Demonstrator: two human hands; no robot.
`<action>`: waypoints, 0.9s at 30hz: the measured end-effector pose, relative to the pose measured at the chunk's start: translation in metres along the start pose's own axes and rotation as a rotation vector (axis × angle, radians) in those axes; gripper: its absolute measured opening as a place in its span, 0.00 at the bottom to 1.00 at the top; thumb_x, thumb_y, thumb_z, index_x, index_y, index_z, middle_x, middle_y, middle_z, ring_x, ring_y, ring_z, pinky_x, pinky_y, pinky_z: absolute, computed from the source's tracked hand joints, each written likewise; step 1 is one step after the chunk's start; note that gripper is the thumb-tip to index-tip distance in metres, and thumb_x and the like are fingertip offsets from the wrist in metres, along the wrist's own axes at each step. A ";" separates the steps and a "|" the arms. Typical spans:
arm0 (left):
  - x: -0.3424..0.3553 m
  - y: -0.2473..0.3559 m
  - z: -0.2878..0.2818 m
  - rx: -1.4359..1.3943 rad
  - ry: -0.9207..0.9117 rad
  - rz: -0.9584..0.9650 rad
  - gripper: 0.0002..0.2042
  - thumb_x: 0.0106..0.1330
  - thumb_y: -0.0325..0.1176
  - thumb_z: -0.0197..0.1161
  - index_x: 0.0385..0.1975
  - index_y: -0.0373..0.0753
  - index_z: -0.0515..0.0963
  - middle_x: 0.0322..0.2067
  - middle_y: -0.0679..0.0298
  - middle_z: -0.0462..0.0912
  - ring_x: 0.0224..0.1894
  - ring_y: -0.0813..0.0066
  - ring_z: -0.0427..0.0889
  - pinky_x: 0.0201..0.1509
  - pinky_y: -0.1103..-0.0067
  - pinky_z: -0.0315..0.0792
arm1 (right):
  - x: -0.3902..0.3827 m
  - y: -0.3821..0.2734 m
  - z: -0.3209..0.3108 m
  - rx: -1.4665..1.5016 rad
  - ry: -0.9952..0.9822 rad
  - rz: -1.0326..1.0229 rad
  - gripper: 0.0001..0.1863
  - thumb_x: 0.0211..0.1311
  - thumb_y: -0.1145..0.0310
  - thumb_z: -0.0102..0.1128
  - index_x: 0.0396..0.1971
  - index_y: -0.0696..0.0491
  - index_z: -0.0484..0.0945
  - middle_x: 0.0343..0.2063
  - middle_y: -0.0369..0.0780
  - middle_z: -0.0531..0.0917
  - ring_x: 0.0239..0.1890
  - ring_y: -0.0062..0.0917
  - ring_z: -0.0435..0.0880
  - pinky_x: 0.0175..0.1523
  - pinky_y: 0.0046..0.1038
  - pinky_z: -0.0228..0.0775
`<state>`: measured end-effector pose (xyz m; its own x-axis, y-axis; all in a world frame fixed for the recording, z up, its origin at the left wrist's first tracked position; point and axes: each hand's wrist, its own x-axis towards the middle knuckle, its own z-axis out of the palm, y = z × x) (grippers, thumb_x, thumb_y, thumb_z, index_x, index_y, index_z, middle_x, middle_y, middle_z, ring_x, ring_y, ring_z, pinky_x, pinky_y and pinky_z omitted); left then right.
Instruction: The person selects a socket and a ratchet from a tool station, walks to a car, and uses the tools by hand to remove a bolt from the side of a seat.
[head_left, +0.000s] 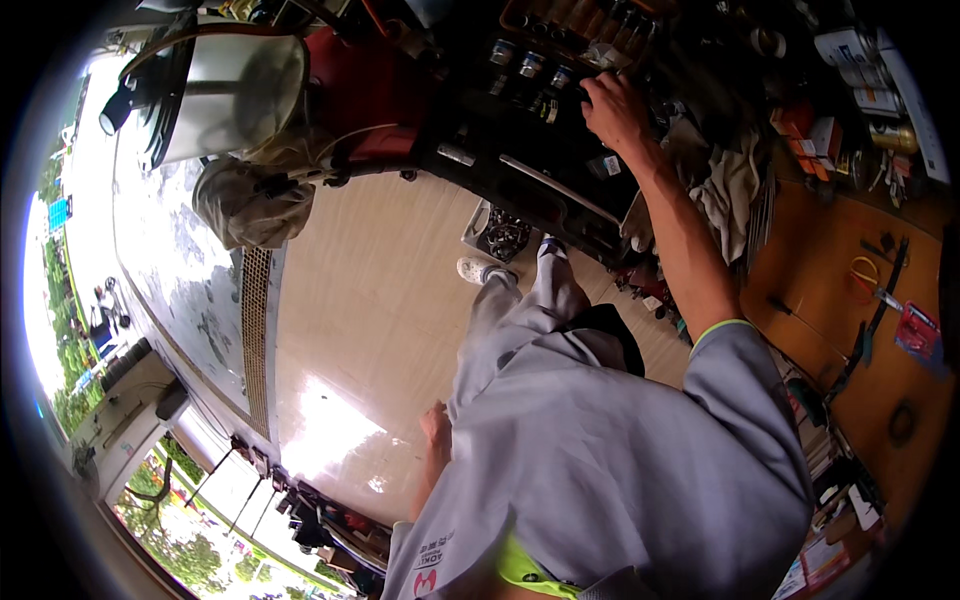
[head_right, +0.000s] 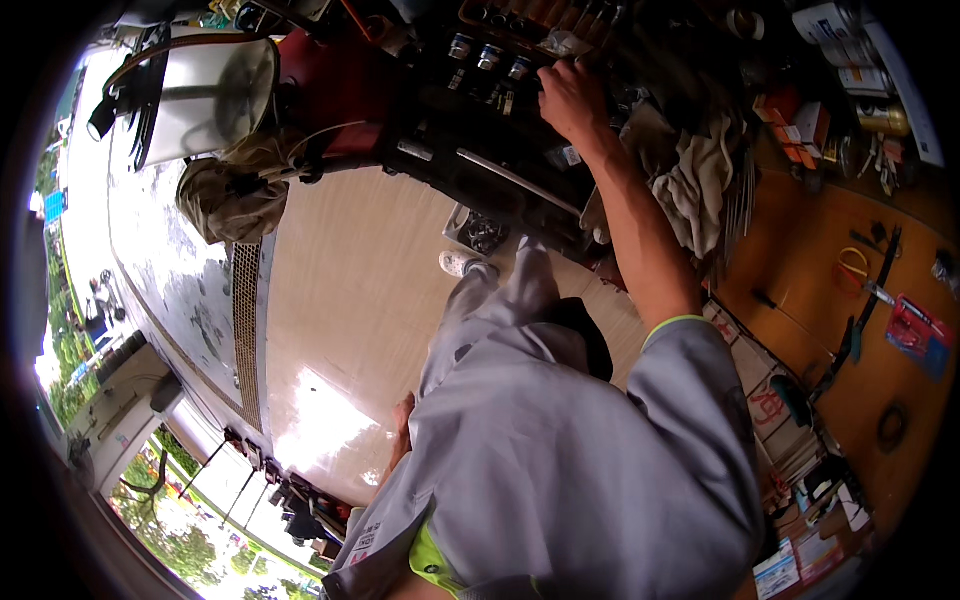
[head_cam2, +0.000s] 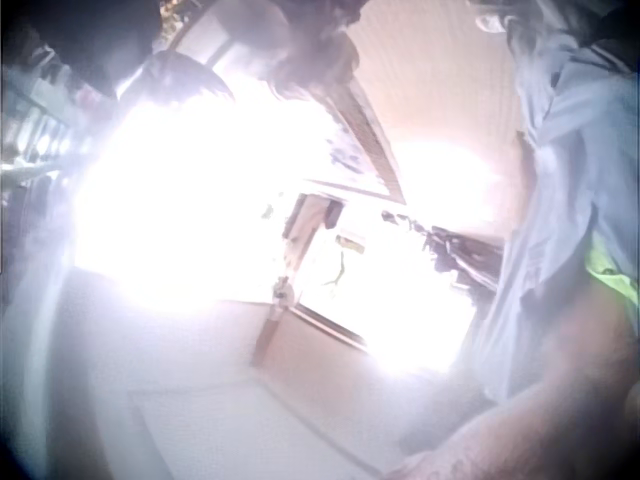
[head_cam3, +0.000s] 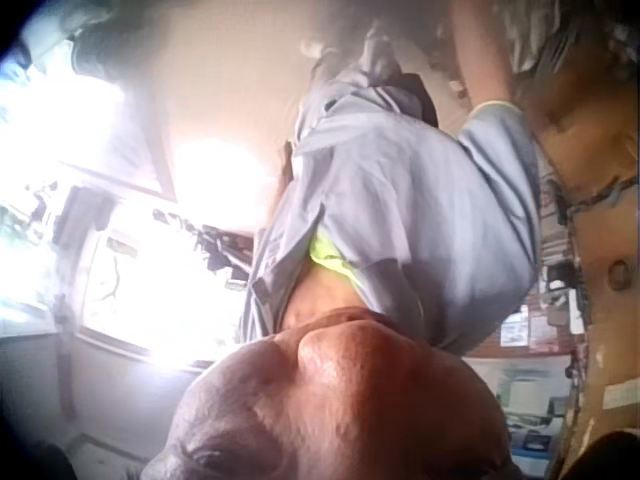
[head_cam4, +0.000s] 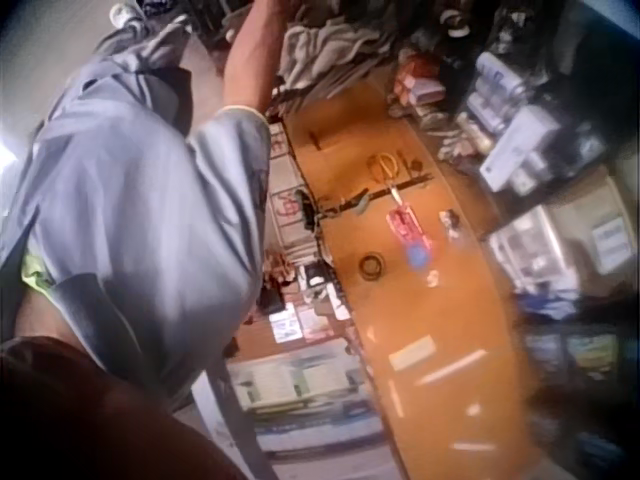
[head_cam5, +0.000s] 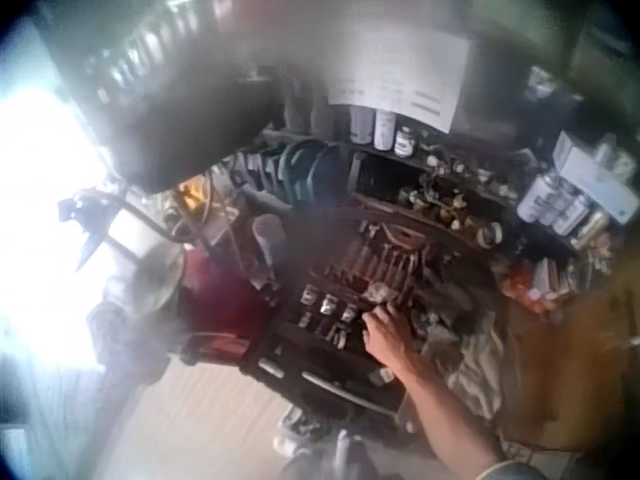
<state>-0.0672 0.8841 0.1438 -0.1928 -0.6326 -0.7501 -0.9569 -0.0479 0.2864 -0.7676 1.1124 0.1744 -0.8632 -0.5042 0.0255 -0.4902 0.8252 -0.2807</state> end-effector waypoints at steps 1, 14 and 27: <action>-0.003 -0.009 0.009 0.030 -0.004 -0.005 0.17 0.65 0.45 0.61 0.32 0.33 0.80 0.12 0.71 0.66 0.12 0.78 0.65 0.14 0.76 0.59 | 0.001 0.005 0.004 -0.006 0.034 -0.022 0.18 0.57 0.65 0.65 0.48 0.51 0.79 0.45 0.39 0.79 0.49 0.38 0.76 0.54 0.39 0.71; 0.037 0.023 0.011 -0.176 0.030 -0.026 0.17 0.66 0.43 0.61 0.33 0.32 0.79 0.12 0.71 0.64 0.11 0.79 0.63 0.13 0.77 0.56 | 0.005 -0.062 -0.035 0.123 0.086 0.036 0.16 0.61 0.61 0.62 0.46 0.53 0.79 0.41 0.43 0.83 0.44 0.41 0.81 0.48 0.41 0.74; 0.011 0.036 -0.030 -0.730 0.111 -0.377 0.19 0.69 0.44 0.57 0.41 0.29 0.76 0.11 0.75 0.55 0.10 0.83 0.57 0.12 0.81 0.53 | 0.049 -0.099 0.001 0.022 -0.191 0.010 0.21 0.60 0.59 0.65 0.50 0.54 0.77 0.51 0.46 0.80 0.55 0.44 0.76 0.58 0.42 0.69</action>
<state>-0.0970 0.8520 0.1638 0.1715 -0.5447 -0.8209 -0.5638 -0.7376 0.3716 -0.7610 1.0057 0.2030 -0.8282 -0.5373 -0.1595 -0.4774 0.8254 -0.3014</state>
